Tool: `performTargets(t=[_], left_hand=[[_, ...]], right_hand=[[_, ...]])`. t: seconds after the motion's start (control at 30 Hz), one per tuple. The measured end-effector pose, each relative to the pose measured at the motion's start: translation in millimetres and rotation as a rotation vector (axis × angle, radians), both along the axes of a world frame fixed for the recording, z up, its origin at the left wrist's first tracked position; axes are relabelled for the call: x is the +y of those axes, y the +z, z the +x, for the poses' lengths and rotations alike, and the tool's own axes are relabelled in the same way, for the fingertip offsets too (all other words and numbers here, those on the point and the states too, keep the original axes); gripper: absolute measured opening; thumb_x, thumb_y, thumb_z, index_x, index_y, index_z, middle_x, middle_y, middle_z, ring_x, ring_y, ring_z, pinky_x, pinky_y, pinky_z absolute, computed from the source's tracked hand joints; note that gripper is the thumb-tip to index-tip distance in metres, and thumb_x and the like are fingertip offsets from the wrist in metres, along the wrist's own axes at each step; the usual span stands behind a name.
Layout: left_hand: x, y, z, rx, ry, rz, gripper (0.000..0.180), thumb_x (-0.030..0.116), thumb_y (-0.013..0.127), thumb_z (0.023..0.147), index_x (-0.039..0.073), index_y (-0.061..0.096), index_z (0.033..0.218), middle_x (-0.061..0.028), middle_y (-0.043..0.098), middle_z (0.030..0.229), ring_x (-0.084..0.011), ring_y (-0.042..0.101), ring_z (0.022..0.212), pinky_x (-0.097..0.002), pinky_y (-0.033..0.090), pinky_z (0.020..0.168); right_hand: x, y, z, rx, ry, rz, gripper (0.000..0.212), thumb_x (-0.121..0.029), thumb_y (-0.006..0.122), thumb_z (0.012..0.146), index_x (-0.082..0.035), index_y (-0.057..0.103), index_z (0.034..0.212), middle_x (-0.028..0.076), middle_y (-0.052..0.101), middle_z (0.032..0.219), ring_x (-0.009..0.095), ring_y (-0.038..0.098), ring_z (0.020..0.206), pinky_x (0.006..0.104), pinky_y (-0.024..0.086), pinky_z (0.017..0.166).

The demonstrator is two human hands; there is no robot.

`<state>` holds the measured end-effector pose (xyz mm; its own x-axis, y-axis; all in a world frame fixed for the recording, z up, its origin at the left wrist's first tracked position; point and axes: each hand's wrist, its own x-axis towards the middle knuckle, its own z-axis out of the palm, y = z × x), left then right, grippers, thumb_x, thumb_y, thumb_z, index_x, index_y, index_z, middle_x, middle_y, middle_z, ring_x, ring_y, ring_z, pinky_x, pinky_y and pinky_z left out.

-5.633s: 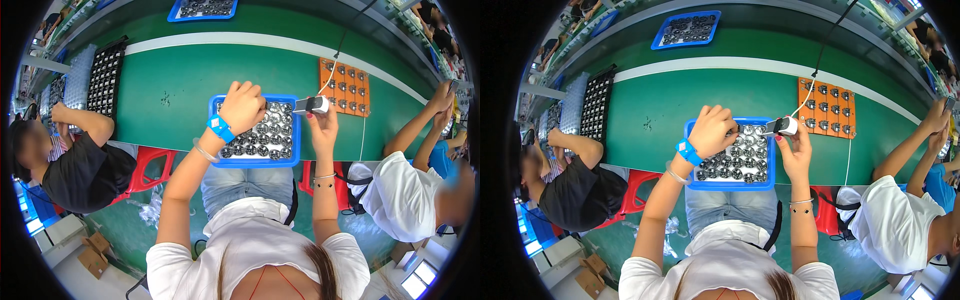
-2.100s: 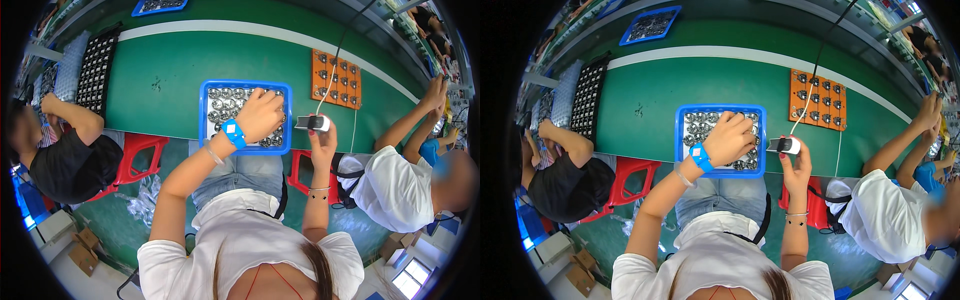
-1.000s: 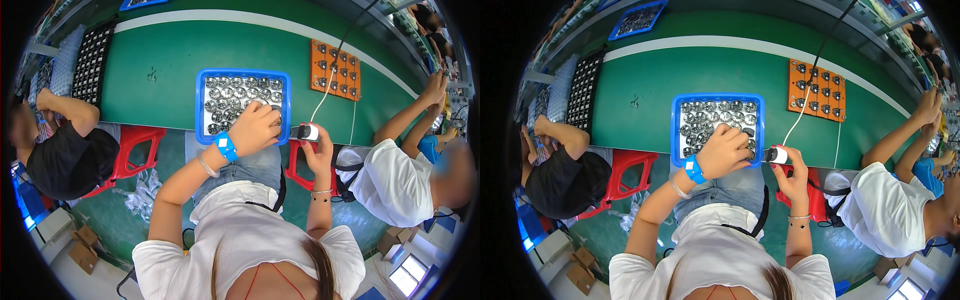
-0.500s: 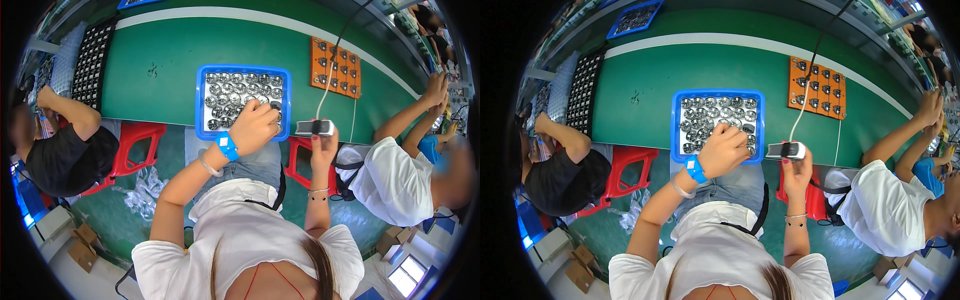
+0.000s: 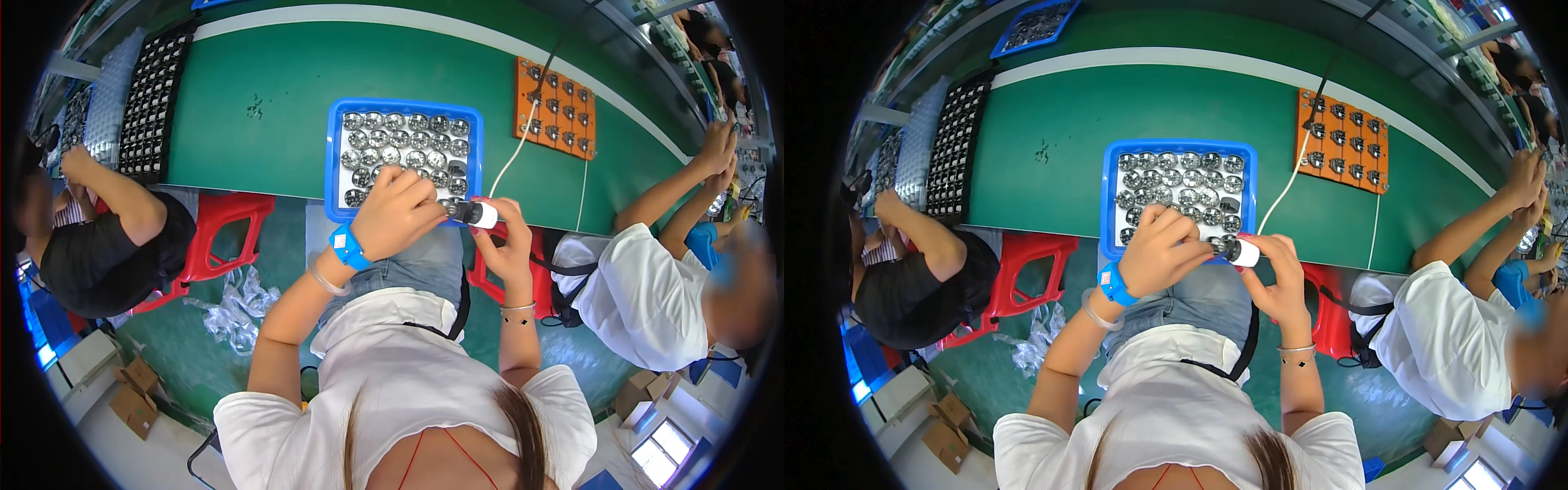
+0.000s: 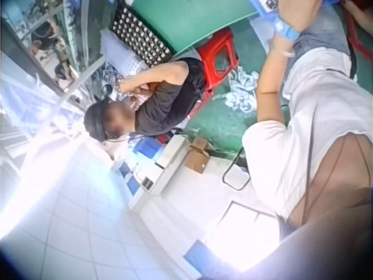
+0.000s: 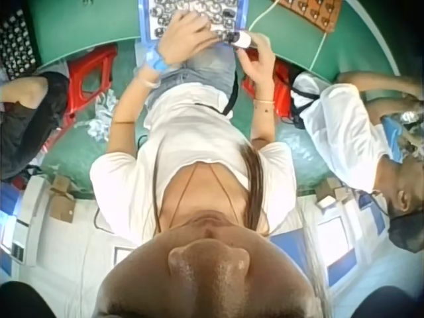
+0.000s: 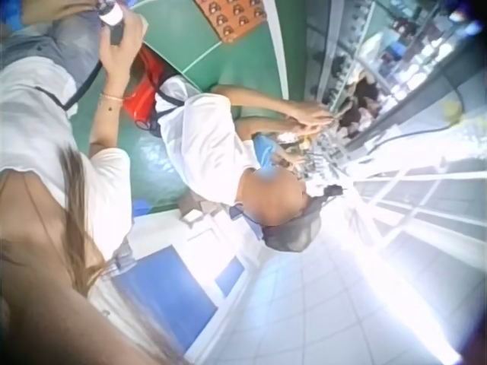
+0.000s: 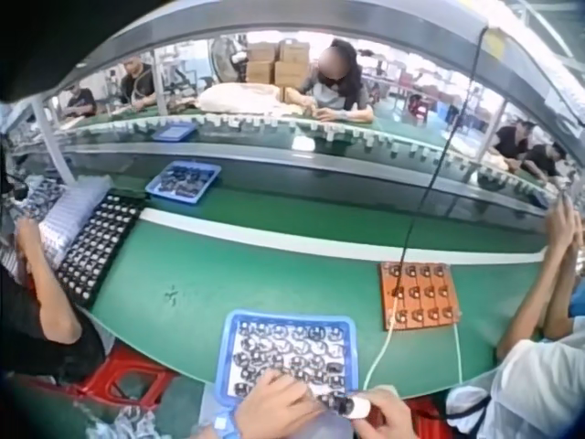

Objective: Scanning small electronic components with a handheld device and sorting them into trays.

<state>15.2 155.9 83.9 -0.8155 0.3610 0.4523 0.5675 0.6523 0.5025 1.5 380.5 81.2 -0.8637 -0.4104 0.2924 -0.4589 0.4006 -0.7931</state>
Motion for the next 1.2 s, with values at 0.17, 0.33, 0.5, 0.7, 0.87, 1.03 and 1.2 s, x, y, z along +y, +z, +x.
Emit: performTargets(t=[0.17, 0.33, 0.5, 0.7, 0.87, 1.03, 1.2], left_hand=[[1, 5, 0, 0.004, 0.006, 0.048, 0.012, 0.019, 0.074, 0.071, 0.014, 0.066, 0.079, 0.0019, 0.049, 0.078, -0.0174, 0.048, 0.077, -0.0339, 0.034, 0.076], [-3, -9, -6, 0.003, -0.015, -0.149, 0.014, 0.022, 0.074, 0.071, 0.014, 0.067, 0.08, 0.0017, 0.051, 0.08, -0.0176, 0.049, 0.078, -0.0343, 0.034, 0.077], [-2, -8, -14, -0.032, 0.038, 0.016, 0.017, 0.025, 0.075, 0.069, 0.014, 0.067, 0.079, 0.001, 0.049, 0.079, -0.0178, 0.049, 0.08, -0.034, 0.035, 0.076], [1, -16, -29, -0.029, 0.079, -0.04, 0.016, 0.023, 0.075, 0.07, 0.012, 0.066, 0.079, 0.0001, 0.051, 0.08, -0.0181, 0.05, 0.081, -0.0342, 0.035, 0.076], [10, -5, -36, -0.017, 0.07, -0.01, 0.013, 0.02, 0.074, 0.071, 0.012, 0.065, 0.078, 0.0002, 0.052, 0.081, -0.0182, 0.05, 0.081, -0.034, 0.034, 0.076], [8, 7, -38, -0.01, 0.049, 0.035, 0.012, 0.019, 0.073, 0.072, 0.012, 0.065, 0.078, 0.0003, 0.052, 0.082, -0.0184, 0.051, 0.082, -0.0344, 0.034, 0.076], [7, 8, -32, 0.01, 0.022, 0.071, 0.015, 0.021, 0.075, 0.071, 0.014, 0.066, 0.081, 0.0008, 0.053, 0.084, -0.0185, 0.051, 0.083, -0.0342, 0.035, 0.078]], right_hand=[[-3, -2, 1, -0.032, 0.037, -0.02, 0.037, 0.0, 0.065, 0.075, 0.0, 0.058, 0.111, 0.012, 0.065, 0.107, 0.024, 0.059, 0.102, 0.0342, 0.044, 0.091], [2, -15, 5, -0.249, -0.221, -0.505, 0.045, -0.012, 0.061, 0.091, 0.002, 0.04, 0.129, 0.016, 0.055, 0.12, 0.025, 0.055, 0.114, 0.0358, 0.042, 0.098], [9, -14, -4, -0.182, -0.175, -0.381, 0.042, -0.007, 0.062, 0.089, 0.002, 0.044, 0.126, 0.016, 0.057, 0.119, 0.024, 0.055, 0.114, 0.036, 0.041, 0.099], [0, -12, -12, -0.101, -0.072, -0.196, 0.041, -0.001, 0.063, 0.084, 0.001, 0.048, 0.122, 0.015, 0.059, 0.117, 0.022, 0.056, 0.111, 0.0355, 0.041, 0.098], [-6, -10, -17, -0.075, -0.068, -0.094, 0.039, -0.002, 0.063, 0.083, 0.001, 0.05, 0.12, 0.014, 0.061, 0.116, 0.021, 0.056, 0.108, 0.0338, 0.04, 0.097], [-7, -4, -22, -0.01, -0.131, -0.094, 0.037, -0.004, 0.068, 0.078, -0.001, 0.058, 0.114, 0.012, 0.064, 0.108, 0.024, 0.06, 0.098, 0.0325, 0.045, 0.088], [-8, -2, -23, -0.035, -0.106, -0.106, 0.037, -0.004, 0.067, 0.079, -0.002, 0.059, 0.115, 0.012, 0.064, 0.108, 0.025, 0.059, 0.099, 0.0326, 0.045, 0.088]])
